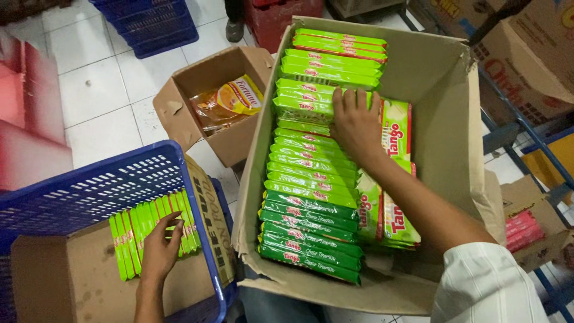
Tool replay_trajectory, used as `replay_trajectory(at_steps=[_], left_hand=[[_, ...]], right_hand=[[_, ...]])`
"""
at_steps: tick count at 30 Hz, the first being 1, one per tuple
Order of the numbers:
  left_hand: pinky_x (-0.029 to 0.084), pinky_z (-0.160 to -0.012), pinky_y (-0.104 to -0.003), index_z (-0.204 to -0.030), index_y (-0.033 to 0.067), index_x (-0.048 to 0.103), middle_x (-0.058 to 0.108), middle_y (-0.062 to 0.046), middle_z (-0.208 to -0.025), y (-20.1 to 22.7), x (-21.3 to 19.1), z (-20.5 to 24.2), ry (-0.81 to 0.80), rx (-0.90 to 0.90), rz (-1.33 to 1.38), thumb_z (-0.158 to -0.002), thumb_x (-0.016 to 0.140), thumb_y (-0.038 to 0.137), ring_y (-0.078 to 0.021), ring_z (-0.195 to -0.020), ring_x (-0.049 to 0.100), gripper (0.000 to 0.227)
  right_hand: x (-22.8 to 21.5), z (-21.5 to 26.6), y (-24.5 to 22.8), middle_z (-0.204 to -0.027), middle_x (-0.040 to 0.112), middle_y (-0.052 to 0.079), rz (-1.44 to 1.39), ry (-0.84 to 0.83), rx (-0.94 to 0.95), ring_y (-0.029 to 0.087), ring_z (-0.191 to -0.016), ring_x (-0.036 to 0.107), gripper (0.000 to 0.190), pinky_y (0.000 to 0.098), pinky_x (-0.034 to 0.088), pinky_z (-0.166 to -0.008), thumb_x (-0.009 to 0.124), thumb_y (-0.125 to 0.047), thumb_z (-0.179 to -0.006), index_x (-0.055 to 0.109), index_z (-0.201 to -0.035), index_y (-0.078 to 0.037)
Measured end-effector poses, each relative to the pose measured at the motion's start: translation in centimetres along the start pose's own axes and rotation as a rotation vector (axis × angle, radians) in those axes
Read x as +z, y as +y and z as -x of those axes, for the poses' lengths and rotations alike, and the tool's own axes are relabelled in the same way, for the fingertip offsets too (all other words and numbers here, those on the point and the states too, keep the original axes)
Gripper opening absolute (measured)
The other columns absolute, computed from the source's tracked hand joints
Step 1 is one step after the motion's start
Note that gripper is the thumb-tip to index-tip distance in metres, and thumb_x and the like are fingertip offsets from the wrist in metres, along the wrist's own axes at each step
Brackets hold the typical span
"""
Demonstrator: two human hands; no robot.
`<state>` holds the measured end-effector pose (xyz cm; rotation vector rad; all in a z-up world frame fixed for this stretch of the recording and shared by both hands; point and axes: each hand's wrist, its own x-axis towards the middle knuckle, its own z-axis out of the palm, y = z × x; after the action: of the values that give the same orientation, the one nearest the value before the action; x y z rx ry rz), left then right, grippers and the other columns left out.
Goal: The person transfers green Tango snack packets from a cardboard box into a blue plastic basket. They arrange the packets in neat rows inside the basket, filling it progressively.
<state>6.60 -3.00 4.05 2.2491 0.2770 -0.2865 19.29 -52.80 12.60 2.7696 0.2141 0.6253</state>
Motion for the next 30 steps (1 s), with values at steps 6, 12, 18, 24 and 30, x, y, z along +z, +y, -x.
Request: replay_trajectory(at_steps=[6,12,18,24,30], left_hand=[[0.056,-0.081,-0.041,-0.133,0.0115,0.068,0.073,-0.011,-0.128,-3.1,0.7,0.1,0.031,0.077,-0.065,-0.100,0.056,0.025,-0.0270,-0.098,0.074,0.037],[0.054,-0.085,-0.042,-0.129,0.0114,0.069,0.076,-0.009,-0.116,-3.7,0.4,-0.4,0.066,0.258,-0.121,-0.098,0.056,0.025,-0.0281,-0.086,0.075,0.035],[0.059,-0.081,-0.052,-0.134,0.0126,0.068,0.072,-0.020,-0.120,0.0,-0.8,0.4,0.204,0.339,0.001,-0.103,0.060,0.020,-0.0432,-0.096,0.074,0.033],[0.043,-0.109,-0.051,-0.148,0.0131,0.057,0.060,-0.014,-0.141,6.0,-4.3,5.1,0.371,0.573,0.176,-0.094,0.070,0.012,-0.0366,-0.127,0.060,0.056],[0.025,-0.118,-0.062,-0.158,0.0100,0.038,0.045,-0.026,-0.151,12.0,-12.6,11.5,0.343,0.705,0.171,-0.075,0.088,0.016,-0.0503,-0.141,0.041,0.098]], right_hand=[[2.5,1.6,-1.0,-0.125,0.057,0.010,-0.024,-0.056,-0.020,0.027,-0.109,0.056,0.092,0.0482,0.041,-0.086,0.088,-0.064,-0.059,0.050,-0.125,-0.012],[-4.0,1.3,-1.3,-0.130,0.063,0.015,-0.160,-0.244,0.073,0.033,-0.116,0.059,0.088,0.0586,0.047,-0.094,0.083,-0.062,-0.075,0.052,-0.142,-0.014],[-17.0,4.3,-2.4,-0.104,0.050,0.006,-0.353,0.106,0.057,0.031,-0.093,0.055,0.082,0.0433,0.044,-0.085,0.092,-0.043,-0.054,0.060,-0.125,-0.017],[-25.9,3.1,-6.7,-0.098,0.055,0.011,-0.370,0.203,-0.106,0.037,-0.095,0.059,0.077,0.0480,0.045,-0.085,0.095,-0.040,-0.063,0.062,-0.127,-0.013],[-31.5,-1.1,-16.6,-0.107,0.069,0.002,-0.054,-0.034,-0.533,0.026,-0.112,0.067,0.077,0.0467,0.049,-0.095,0.088,-0.061,-0.049,0.067,-0.111,-0.021]])
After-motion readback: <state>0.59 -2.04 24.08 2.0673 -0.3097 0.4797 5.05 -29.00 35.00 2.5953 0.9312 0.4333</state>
